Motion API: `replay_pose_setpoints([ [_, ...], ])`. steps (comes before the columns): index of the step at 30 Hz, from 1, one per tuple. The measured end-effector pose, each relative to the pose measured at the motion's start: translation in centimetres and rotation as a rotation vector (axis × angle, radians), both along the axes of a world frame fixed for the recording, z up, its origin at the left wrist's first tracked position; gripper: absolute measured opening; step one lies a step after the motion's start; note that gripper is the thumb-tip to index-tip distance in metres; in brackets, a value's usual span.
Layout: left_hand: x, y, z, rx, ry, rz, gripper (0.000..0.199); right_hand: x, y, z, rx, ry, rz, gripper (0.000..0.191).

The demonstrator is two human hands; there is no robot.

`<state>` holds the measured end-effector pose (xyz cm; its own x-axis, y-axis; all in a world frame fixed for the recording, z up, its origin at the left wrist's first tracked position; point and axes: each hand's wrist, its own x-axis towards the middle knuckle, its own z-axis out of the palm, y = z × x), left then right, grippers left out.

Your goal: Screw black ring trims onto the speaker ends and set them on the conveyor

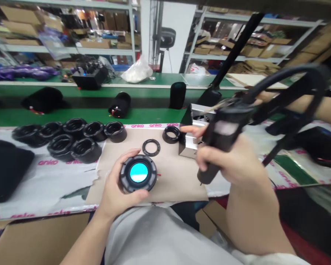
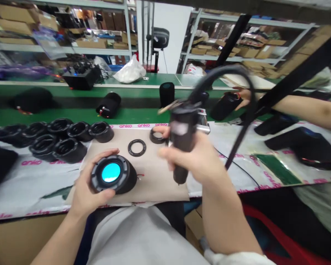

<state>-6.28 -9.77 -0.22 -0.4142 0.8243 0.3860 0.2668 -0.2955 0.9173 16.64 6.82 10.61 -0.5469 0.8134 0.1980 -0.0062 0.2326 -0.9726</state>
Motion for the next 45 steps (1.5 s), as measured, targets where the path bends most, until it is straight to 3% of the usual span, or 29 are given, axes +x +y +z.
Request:
replay_pose_setpoints([
  [4,0.3,0.4,-0.7,0.009,-0.024,0.047,0.085,3.4,1.7,1.2,0.063,0.488,-0.336,0.051],
  [8,1.2,1.8,-1.1,0.021,0.023,0.057,0.087,3.9,2.5,1.3,0.169,0.599,-0.496,0.058],
  [16,4.1,5.9,-0.9,0.036,0.044,-0.078,0.085,1.4,4.0,0.2,0.183,0.517,-0.418,0.044],
  [19,4.7,6.3,-1.0,0.035,0.003,-0.101,0.097,1.7,3.2,0.7,0.127,0.464,-0.356,0.041],
  [22,5.1,6.4,-1.2,0.034,-0.064,-0.106,0.115,2.1,1.5,0.6,-0.001,0.275,-0.233,0.034],
  [27,5.3,6.9,-1.6,0.044,-0.180,-0.163,0.139,1.0,-1.2,-1.9,-0.095,-0.125,0.059,0.065],
  [31,5.0,6.7,-2.0,0.060,-0.239,-0.213,0.143,0.2,-2.3,-3.8,-0.106,-0.266,0.103,0.076],
  [33,4.5,6.3,-2.1,0.064,-0.268,-0.275,0.134,0.3,-2.7,-4.2,-0.114,-0.297,0.059,0.076],
  [38,3.1,5.3,-2.3,0.067,-0.470,-0.422,0.062,0.4,-3.4,-4.1,-0.104,-0.297,0.032,0.070],
  [41,2.9,5.2,-2.2,0.029,-0.570,-0.472,0.052,0.3,-3.3,-4.1,-0.039,-0.266,0.030,0.068],
  [45,3.0,5.4,-2.3,-0.008,-0.574,-0.464,0.054,0.2,-3.3,-4.4,-0.027,-0.211,0.017,0.065],
])
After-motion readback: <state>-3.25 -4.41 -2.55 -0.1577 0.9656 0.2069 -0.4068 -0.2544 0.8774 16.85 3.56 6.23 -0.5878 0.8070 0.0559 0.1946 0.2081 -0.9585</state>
